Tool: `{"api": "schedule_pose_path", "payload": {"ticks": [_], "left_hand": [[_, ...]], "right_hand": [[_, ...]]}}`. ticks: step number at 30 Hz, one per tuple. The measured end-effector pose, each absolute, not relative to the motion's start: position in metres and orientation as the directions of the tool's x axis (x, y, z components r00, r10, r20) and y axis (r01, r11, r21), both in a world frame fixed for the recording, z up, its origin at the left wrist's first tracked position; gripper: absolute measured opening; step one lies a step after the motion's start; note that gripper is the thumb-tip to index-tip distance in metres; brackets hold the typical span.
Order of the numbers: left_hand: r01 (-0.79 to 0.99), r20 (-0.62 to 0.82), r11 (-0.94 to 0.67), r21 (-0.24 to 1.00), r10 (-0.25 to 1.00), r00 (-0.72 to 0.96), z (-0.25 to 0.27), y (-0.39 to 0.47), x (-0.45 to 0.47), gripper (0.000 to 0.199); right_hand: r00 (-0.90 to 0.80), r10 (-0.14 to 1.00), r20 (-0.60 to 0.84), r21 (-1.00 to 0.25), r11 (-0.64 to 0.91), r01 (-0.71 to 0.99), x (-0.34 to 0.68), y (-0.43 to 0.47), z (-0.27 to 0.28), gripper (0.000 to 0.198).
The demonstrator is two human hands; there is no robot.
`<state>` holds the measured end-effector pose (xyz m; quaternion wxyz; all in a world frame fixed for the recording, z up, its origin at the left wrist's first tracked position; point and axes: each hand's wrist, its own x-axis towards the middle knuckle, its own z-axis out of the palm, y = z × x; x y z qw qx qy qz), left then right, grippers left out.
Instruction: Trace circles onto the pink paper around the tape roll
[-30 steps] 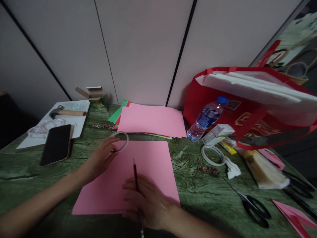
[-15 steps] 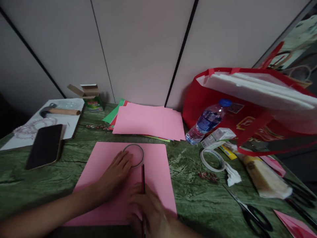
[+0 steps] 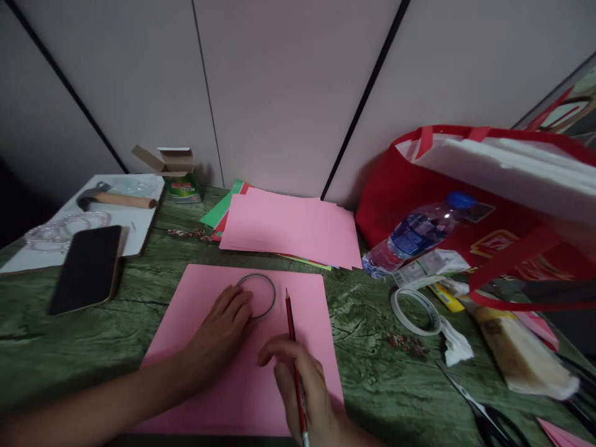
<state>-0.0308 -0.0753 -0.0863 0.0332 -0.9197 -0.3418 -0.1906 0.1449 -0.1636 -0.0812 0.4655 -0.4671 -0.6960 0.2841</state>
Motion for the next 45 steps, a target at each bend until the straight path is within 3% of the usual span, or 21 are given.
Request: {"api": "schedule_pose_path", "payload": {"ticks": [3, 5, 8, 12, 18, 24, 31, 36, 41, 45], "left_hand": [[0.634, 0.350, -0.772, 0.031, 0.603, 0.717, -0.087, -0.076, -0.031, 0.026], [0.637, 0.357, -0.770, -0.004, 0.594, 0.721, -0.086, -0.076, -0.031, 0.026], [0.637, 0.380, -0.770, -0.016, 0.585, 0.717, -0.084, -0.076, -0.030, 0.023], [0.622, 0.412, -0.782, -0.035, 0.556, 0.722, -0.083, -0.080, -0.031, 0.025], [0.531, 0.410, -0.840, -0.114, 0.447, 0.795, -0.084, -0.090, -0.033, 0.031], [0.538, 0.357, -0.835, -0.119, 0.469, 0.808, -0.086, -0.095, -0.031, 0.029], [0.564, 0.322, -0.817, -0.117, 0.506, 0.800, -0.085, -0.096, -0.029, 0.030], [0.564, 0.311, -0.821, -0.088, 0.515, 0.799, -0.085, -0.096, -0.030, 0.033], [0.564, 0.297, -0.820, -0.099, 0.516, 0.803, -0.082, -0.096, -0.030, 0.034], [0.556, 0.320, -0.819, -0.142, 0.494, 0.808, -0.082, -0.095, -0.029, 0.038]], "right_hand": [[0.002, 0.928, 0.373, -0.905, 0.363, 0.223, 0.154, -0.131, -0.065, 0.044], [0.036, 0.937, 0.348, -0.921, 0.335, 0.200, 0.161, -0.099, -0.046, 0.054], [0.094, 0.961, 0.260, -0.947, 0.235, 0.220, 0.166, -0.050, -0.016, 0.042], [0.034, 0.989, 0.142, -0.982, 0.137, 0.129, 0.154, -0.008, 0.004, 0.031], [-0.046, 0.998, 0.033, -0.997, 0.036, 0.065, 0.128, 0.005, -0.019, 0.030], [-0.186, 0.982, 0.000, -0.993, 0.022, 0.116, 0.118, 0.005, -0.038, 0.024], [-0.226, 0.974, -0.031, -0.995, -0.009, 0.095, 0.105, 0.000, -0.047, 0.014], [-0.288, 0.956, 0.050, -0.995, 0.072, 0.068, 0.104, 0.001, -0.054, 0.015], [-0.379, 0.913, 0.152, -0.912, 0.278, 0.303, 0.107, -0.002, -0.050, 0.010], [-0.464, 0.874, 0.142, -0.845, 0.352, 0.403, 0.104, -0.007, -0.043, 0.011]]}}
